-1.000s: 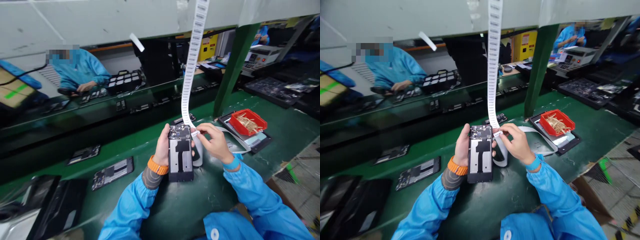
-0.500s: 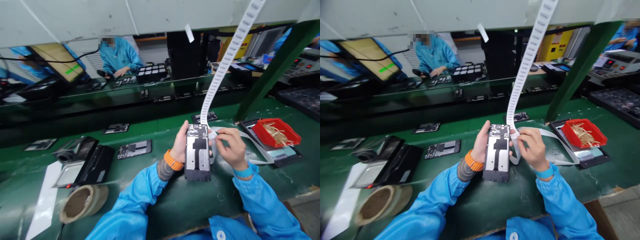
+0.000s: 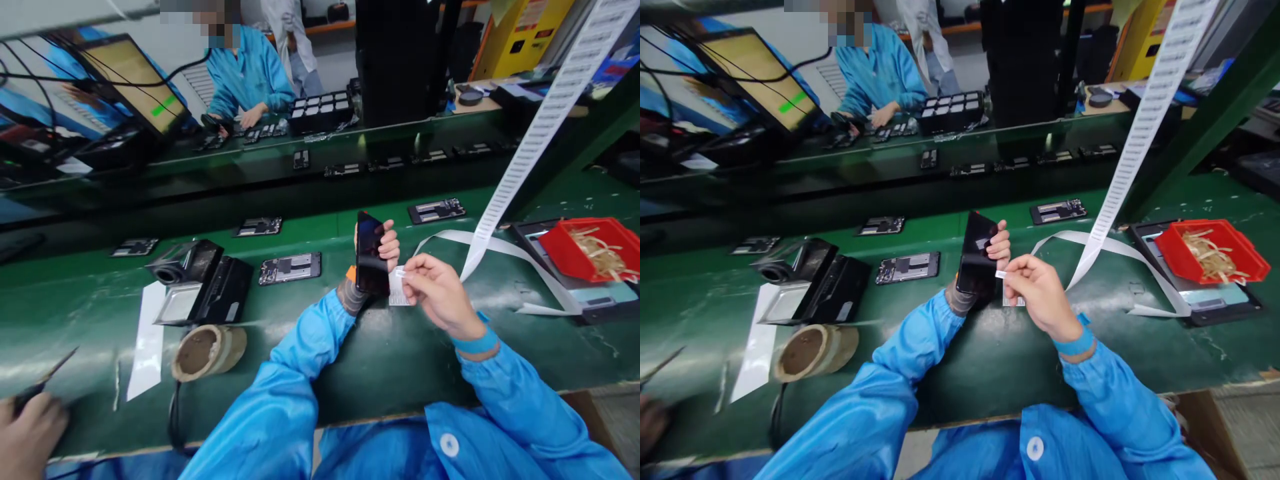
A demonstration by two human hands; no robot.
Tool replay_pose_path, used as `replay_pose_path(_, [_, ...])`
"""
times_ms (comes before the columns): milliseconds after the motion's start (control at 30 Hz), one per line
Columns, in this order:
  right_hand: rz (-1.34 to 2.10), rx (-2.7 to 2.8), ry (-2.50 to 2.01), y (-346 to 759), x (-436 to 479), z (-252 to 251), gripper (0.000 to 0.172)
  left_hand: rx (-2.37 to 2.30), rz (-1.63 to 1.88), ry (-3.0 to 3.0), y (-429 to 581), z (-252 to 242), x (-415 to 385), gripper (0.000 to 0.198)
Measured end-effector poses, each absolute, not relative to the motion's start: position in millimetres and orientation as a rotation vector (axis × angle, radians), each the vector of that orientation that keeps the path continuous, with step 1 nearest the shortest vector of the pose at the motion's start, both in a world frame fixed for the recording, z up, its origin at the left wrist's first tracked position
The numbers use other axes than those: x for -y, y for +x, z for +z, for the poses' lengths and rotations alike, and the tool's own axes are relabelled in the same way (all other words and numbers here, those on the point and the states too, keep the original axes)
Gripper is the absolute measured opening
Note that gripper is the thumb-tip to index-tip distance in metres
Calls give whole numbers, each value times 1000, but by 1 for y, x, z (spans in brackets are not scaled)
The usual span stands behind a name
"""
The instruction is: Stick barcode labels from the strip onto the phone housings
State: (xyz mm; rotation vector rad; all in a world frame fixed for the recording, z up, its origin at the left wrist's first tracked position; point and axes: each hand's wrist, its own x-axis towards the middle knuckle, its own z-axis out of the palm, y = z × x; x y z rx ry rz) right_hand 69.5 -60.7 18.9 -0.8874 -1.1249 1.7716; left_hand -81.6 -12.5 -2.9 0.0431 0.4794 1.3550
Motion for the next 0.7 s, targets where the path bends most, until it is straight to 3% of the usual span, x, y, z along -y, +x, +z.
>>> replay_pose_path(133, [1720, 1252, -907, 45, 78, 15, 28, -373, 1345, 171, -67, -7, 6, 41])
replay_pose_path(467, [1538, 1467, -1021, 43, 81, 12, 24, -417, 1312, 239, -68, 4, 3, 59])
replay_pose_path(600, [1298, 1647, -1079, 40, 87, 13, 17, -414, 1309, 226, -66, -1, 0, 65])
replay_pose_path(700, [1056, 1813, -1147, 47, 79, 10, 23, -376, 1350, 199, -71, -2, 0, 70])
